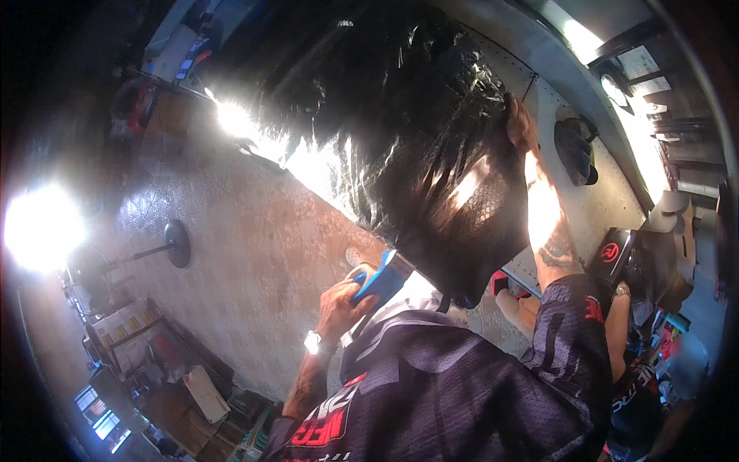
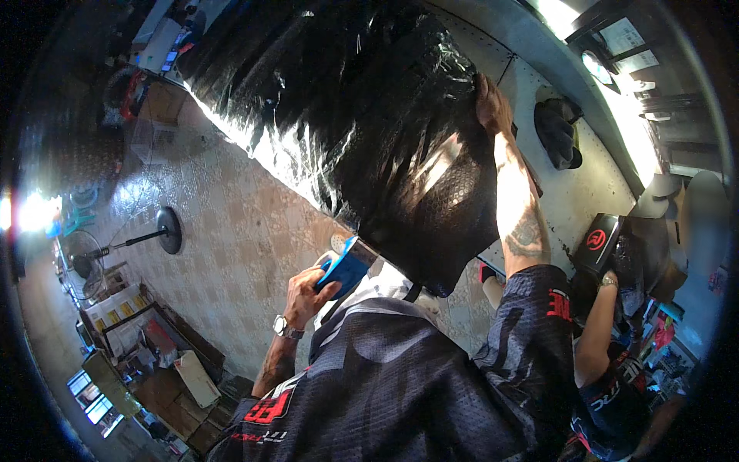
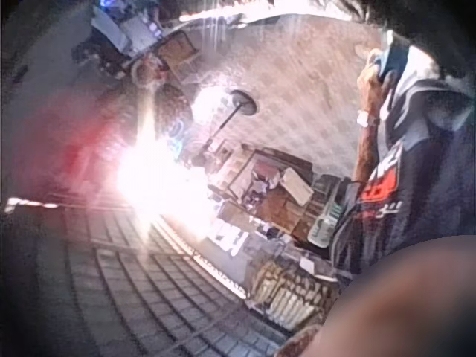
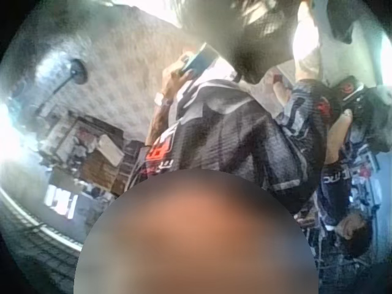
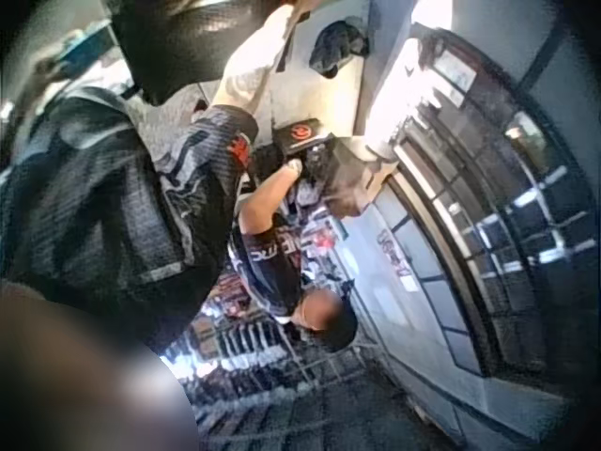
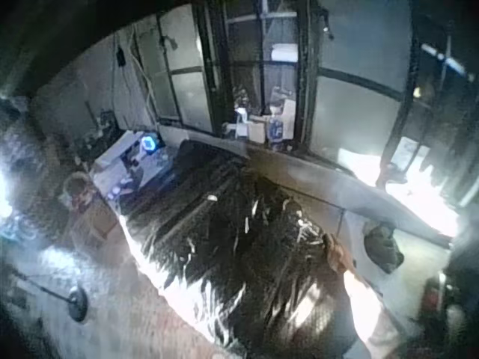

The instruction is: The person uses a handheld heat gun to warm a large black textured film laid on a workbench. They repeatedly move the heat gun across the surface and use their hands to smooth and adjust the film as it becomes pliable.

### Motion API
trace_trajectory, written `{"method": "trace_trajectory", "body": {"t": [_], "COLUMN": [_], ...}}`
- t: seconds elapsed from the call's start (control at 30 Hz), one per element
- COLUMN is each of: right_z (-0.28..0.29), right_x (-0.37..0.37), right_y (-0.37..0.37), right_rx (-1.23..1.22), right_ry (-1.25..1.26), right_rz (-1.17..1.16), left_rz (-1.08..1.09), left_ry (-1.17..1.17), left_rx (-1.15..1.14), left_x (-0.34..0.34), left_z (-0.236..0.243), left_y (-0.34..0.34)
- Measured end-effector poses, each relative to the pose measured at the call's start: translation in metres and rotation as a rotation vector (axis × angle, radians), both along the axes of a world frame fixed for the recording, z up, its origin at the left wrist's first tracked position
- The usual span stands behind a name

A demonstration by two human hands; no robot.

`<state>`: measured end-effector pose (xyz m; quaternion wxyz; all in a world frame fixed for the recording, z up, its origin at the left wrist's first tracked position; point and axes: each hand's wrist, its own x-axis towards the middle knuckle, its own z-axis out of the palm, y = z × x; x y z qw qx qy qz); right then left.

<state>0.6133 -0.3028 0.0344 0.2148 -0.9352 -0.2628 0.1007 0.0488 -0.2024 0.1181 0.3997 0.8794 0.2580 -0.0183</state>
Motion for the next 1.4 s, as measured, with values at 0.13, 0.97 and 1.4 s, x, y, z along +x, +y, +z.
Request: {"method": "trace_trajectory", "body": {"t": [0.13, 0.97, 1.4], "right_z": [0.012, -0.085, 0.038], "right_x": [0.001, 0.052, -0.188], "right_y": [-0.002, -0.033, -0.072], "right_rx": [0.008, 0.143, 0.237], "right_ry": [-0.004, -0.172, -0.603], "right_rz": [0.073, 0.173, -0.23], "left_rz": [0.189, 0.779, 0.52], "left_ry": [0.313, 0.226, -0.01], "left_rx": [-0.116, 0.205, 0.659], "left_x": [-0.052, -0.027, 0.178], "left_z": [-0.002, -0.007, 0.084], "left_y": [0.007, 0.126, 0.591]}}
